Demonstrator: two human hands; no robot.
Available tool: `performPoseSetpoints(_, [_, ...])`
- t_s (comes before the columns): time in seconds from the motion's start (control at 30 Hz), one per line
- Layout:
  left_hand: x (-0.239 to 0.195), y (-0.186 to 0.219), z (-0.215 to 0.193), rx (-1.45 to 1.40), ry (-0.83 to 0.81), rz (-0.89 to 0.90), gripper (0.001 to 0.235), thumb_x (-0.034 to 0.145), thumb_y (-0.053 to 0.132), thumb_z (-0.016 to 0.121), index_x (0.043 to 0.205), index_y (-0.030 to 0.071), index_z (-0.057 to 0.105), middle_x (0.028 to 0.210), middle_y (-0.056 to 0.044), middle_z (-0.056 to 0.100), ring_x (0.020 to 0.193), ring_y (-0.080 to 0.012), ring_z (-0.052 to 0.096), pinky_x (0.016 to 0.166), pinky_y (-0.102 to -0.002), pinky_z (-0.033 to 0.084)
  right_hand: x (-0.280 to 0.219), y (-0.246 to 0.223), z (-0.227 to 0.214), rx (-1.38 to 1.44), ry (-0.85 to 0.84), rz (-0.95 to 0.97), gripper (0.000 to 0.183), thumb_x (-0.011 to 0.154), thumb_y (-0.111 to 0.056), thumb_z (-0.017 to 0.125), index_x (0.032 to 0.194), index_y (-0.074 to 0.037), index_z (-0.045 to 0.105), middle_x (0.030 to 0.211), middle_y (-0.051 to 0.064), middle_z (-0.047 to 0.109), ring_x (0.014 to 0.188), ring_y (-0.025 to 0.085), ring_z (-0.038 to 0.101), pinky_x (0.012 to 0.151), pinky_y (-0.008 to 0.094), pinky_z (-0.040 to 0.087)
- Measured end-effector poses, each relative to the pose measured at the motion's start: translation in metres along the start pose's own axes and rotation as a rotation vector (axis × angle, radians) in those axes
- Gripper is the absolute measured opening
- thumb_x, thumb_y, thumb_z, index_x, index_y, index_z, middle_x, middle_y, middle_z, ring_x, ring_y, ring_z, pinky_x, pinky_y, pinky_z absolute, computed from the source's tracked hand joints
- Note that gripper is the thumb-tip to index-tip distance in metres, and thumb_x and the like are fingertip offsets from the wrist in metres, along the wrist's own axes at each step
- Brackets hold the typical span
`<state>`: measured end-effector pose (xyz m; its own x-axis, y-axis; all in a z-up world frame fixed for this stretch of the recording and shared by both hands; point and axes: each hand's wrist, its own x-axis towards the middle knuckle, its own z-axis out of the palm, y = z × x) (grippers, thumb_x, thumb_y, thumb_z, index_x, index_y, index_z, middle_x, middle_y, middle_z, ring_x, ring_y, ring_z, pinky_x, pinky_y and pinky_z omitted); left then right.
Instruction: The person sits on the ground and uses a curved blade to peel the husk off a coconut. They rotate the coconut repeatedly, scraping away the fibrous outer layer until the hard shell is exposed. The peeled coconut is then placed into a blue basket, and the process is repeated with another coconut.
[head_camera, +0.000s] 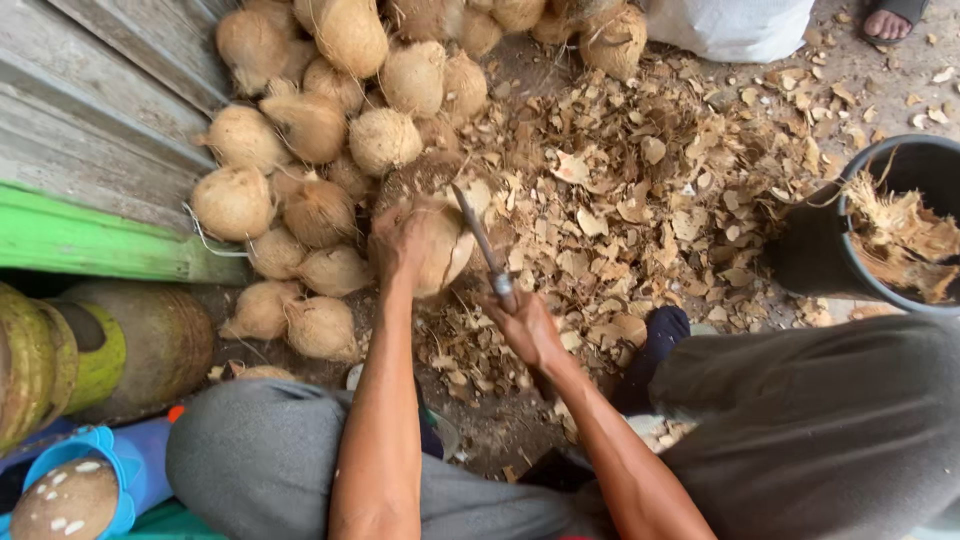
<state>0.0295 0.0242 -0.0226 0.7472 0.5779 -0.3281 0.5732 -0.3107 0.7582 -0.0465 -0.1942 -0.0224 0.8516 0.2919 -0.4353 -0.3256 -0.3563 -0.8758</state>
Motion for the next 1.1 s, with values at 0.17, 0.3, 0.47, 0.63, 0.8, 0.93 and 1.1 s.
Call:
performPoseSetpoints(0.17, [-0.003,-0.013,0.006,0.124,-0.052,0.004,0.049,0.097,0.054,0.054,0.102,0.012,0.078,0.099,-0.011,0.074,0.092,-0.0246,0.067,0.088,-0.043,0.052,-0.004,0.011,0.003,0.036,0.091,-0.108,0.023,0.095,-0.036,0.065,0.081,-0.018,0.063,0.058,0.003,0.06,0.041,0.01,0.048,0.036,0.029,0.042])
performPoseSetpoints(0.3, [0.008,-0.007,0.012,0.135,0.085,0.187,0.055,0.096,0.059,0.06,0.107,0.007,0.075,0.106,-0.014,0.069,0.094,-0.029,0.063,0.081,-0.048,0.053,0.017,0.002,-0.005,0.122,-0.002,0.036,0.027,0.097,-0.035,0.066,0.084,-0.012,0.065,0.058,0.003,0.062,0.039,0.012,0.052,0.034,0.03,0.045])
performPoseSetpoints(0.47, [-0.005,-0.023,0.015,0.109,0.025,0.222,0.063,0.093,0.066,0.053,0.114,0.01,0.074,0.093,-0.011,0.073,0.091,-0.0257,0.071,0.088,-0.047,0.054,0.001,0.021,-0.003,0.018,-0.021,0.069,0.027,0.097,-0.037,0.064,0.087,-0.013,0.069,0.056,0.0,0.051,0.039,0.012,0.041,0.035,0.028,0.034])
performPoseSetpoints(0.63, [-0.004,-0.004,0.01,0.15,0.112,0.208,0.063,0.099,0.066,0.046,0.122,0.013,0.07,0.104,-0.01,0.071,0.093,-0.0278,0.068,0.084,-0.047,0.055,0.01,0.017,0.003,0.09,-0.069,-0.005,0.041,0.101,-0.04,0.066,0.081,-0.006,0.053,0.056,-0.001,0.041,0.04,0.012,0.036,0.038,0.03,0.036])
performPoseSetpoints(0.8, [-0.048,-0.01,0.013,-0.051,0.247,-0.068,0.059,0.093,0.065,0.056,0.121,0.016,0.072,0.107,-0.008,0.073,0.094,-0.0269,0.068,0.085,-0.048,0.052,-0.017,0.03,0.0,-0.022,-0.106,-0.014,0.009,0.1,-0.038,0.062,0.102,-0.032,0.056,0.056,-0.002,0.045,0.041,0.009,0.04,0.039,0.029,0.038])
performPoseSetpoints(0.93, [-0.03,0.02,0.001,-0.059,0.171,-0.01,0.056,0.095,0.063,0.057,0.114,0.014,0.077,0.104,-0.011,0.073,0.093,-0.0267,0.064,0.088,-0.05,0.05,0.009,0.004,-0.015,0.189,-0.03,-0.295,0.043,0.099,-0.035,0.064,0.067,-0.011,0.048,0.055,-0.002,0.052,0.04,0.01,0.045,0.035,0.031,0.041])
performPoseSetpoints(1.1, [-0.041,-0.002,0.003,-0.085,0.153,-0.002,0.047,0.093,0.054,0.061,0.114,0.015,0.074,0.104,-0.01,0.072,0.089,-0.0239,0.068,0.086,-0.049,0.051,-0.013,0.002,0.0,0.266,-0.004,-0.178,0.037,0.097,-0.036,0.066,0.071,-0.015,0.051,0.053,-0.001,0.049,0.037,0.01,0.04,0.034,0.03,0.037])
